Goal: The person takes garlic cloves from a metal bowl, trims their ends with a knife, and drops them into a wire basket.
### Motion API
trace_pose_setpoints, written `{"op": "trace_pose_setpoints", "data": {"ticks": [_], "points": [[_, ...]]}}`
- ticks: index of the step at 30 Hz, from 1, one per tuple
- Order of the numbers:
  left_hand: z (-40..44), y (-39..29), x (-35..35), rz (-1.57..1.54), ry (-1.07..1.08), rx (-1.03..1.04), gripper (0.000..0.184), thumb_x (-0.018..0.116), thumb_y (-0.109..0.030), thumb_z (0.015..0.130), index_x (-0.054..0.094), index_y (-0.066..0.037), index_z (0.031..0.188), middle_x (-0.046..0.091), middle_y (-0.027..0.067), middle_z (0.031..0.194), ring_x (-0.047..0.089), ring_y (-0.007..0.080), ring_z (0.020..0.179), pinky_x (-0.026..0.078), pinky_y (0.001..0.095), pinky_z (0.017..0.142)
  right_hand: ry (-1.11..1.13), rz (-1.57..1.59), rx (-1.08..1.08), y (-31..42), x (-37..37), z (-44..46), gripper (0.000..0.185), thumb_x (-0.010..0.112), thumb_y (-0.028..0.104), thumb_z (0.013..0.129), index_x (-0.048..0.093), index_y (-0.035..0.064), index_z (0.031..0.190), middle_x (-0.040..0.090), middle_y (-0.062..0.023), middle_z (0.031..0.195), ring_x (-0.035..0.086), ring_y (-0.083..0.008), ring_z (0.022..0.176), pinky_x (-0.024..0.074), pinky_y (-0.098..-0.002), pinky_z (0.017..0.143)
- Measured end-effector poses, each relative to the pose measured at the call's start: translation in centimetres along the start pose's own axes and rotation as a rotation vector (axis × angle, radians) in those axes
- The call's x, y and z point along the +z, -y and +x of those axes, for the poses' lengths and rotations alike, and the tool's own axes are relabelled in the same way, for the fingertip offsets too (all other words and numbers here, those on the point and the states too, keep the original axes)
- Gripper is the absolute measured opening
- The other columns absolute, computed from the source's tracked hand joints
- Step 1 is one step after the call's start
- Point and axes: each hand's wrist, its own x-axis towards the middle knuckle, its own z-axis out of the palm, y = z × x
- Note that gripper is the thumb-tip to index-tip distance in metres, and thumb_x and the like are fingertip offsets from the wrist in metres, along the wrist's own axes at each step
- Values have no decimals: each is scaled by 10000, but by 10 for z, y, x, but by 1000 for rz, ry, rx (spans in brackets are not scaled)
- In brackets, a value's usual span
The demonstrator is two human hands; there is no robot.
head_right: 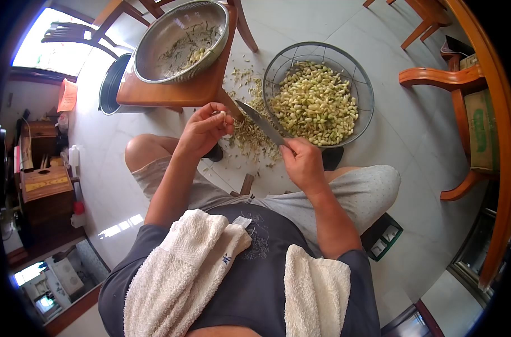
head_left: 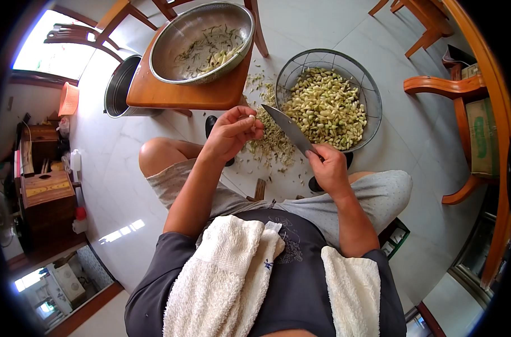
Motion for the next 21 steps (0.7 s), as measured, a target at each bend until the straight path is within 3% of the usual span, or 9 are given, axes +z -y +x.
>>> {"op": "trace_pose_setpoints", "data": {"ticks": [8,14,21], "points": [[11,17,-31,-147,-38,25,34,588,-60,897,568,-39,915,619,76,839,599,159,761,485,296,707,-16,63,26,7,-2,-1,151,639,60,814,666,-30,932,623,-144,775,602,-254,657,464,-310,614],[10,25,-11,-94,-324,67,89,624,-8,854,545,-17,894,623,94,812,601,166,670,509,274,613,-102,57,-143,11,0,-2,150,639,30,816,665,-28,952,644,-133,825,616,-249,700,473,-302,640],[13,32,0,-52,-352,70,98,638,1,843,553,-2,890,642,114,841,619,174,685,513,281,612,-43,51,-135,7,4,-5,155,634,30,817,666,-23,959,646,-144,841,629,-261,726,480,-309,649]]}}
